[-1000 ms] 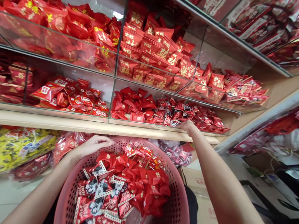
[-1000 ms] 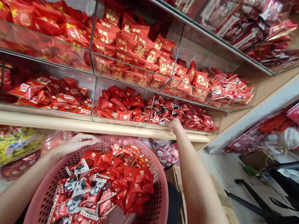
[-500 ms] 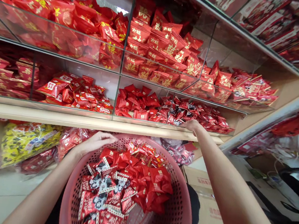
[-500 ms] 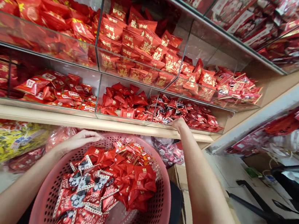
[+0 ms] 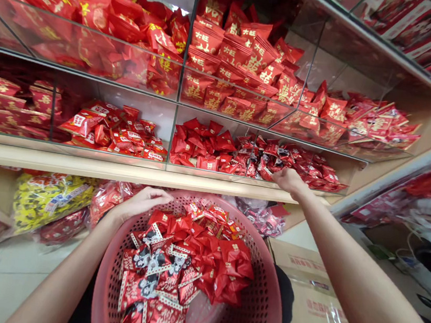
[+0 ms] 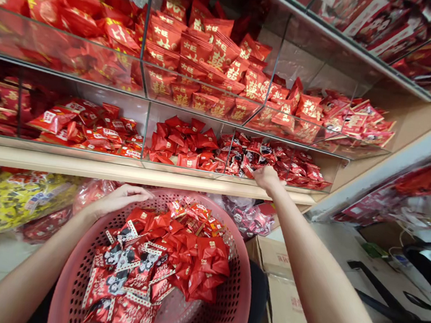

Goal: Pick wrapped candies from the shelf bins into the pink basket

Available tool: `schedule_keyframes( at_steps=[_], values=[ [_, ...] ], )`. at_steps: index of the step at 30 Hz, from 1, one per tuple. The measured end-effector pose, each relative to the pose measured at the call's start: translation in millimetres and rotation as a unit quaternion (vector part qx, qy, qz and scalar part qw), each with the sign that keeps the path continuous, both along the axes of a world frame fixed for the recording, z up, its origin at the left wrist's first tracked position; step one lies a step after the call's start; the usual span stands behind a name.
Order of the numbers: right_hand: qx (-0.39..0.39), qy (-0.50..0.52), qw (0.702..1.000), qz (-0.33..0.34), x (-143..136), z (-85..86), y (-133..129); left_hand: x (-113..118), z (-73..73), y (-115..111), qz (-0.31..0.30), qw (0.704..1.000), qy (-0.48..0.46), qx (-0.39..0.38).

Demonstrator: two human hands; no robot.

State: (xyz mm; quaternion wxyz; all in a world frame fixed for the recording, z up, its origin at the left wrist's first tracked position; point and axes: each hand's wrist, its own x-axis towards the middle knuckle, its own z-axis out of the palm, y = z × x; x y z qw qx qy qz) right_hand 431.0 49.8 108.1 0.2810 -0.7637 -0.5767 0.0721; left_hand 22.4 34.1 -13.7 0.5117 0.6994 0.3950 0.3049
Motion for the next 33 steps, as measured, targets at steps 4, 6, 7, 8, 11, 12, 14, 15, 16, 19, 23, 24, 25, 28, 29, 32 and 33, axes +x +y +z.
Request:
schedule_keyframes(
  at_steps=[4, 6, 7, 8, 11, 12, 14, 15, 16, 19, 23, 24, 25, 28, 29, 32, 33],
  values=[
    [0.012, 0.02, 0.999, 0.023, -12, 25.0, -29, 0, -1.9, 1, -0.01, 1.0, 0.003, 0.007],
    [0.051, 0.035, 0.997, 0.054, -25, 34.8, -50, 0, -2.4, 2, -0.014, 1.0, 0.003, 0.01],
    [0.07, 0.043, 0.994, 0.073, -33, 37.6, -62, 0, -2.7, 2, -0.014, 1.0, 0.004, 0.011],
    [0.084, 0.052, 0.99, 0.096, -43, 38.8, -74, 0, -2.9, 2, -0.013, 1.0, 0.006, 0.011],
    [0.071, 0.111, 0.972, 0.193, -80, 32.0, -109, 0, -2.7, 2, -0.009, 1.0, 0.009, 0.01],
    [0.049, 0.141, 0.962, 0.227, -94, 26.7, -118, 0, -2.3, 1, -0.009, 1.0, 0.009, 0.009],
    [-0.004, 0.208, 0.936, 0.285, -120, 12.9, -130, 0, -0.8, 0, -0.002, 1.0, 0.007, 0.01],
    [-0.027, 0.242, 0.921, 0.305, -132, 5.0, -133, -1, 0.3, -1, 0.003, 1.0, 0.003, 0.016],
    [-0.045, 0.275, 0.906, 0.319, -142, -3.2, -133, -1, 1.6, -2, 0.005, 1.0, -0.002, 0.024],
    [-0.085, 0.374, 0.865, 0.323, -170, -27.6, -122, -3, 5.2, -5, -0.022, 0.999, -0.037, 0.029],
    [-0.106, 0.483, 0.819, 0.292, -199, -54.9, -101, -7, 8.3, -6, -0.071, 0.996, -0.048, -0.016],
    [-0.112, 0.503, 0.81, 0.282, -205, -60.2, -97, -8, 8.8, -6, -0.079, 0.996, -0.041, -0.025],
    [-0.12, 0.519, 0.801, 0.271, -211, -65.0, -94, -9, 9.0, -6, -0.09, 0.995, -0.034, -0.034],
    [-0.14, 0.567, 0.777, 0.237, -221, -75.9, -89, -10, 8.0, -5, -0.134, 0.988, -0.037, -0.062],
    [-0.14, 0.581, 0.769, 0.227, -222, -78.6, -88, -10, 6.9, -4, -0.14, 0.987, -0.039, -0.07],
    [-0.135, 0.605, 0.758, 0.203, -219, -84.5, -89, -11, 2.6, -2, -0.119, 0.99, -0.026, -0.076],
    [-0.136, 0.605, 0.759, 0.199, -218, -85.6, -89, -11, 1.3, -1, -0.11, 0.991, -0.017, -0.071]
  ],
)
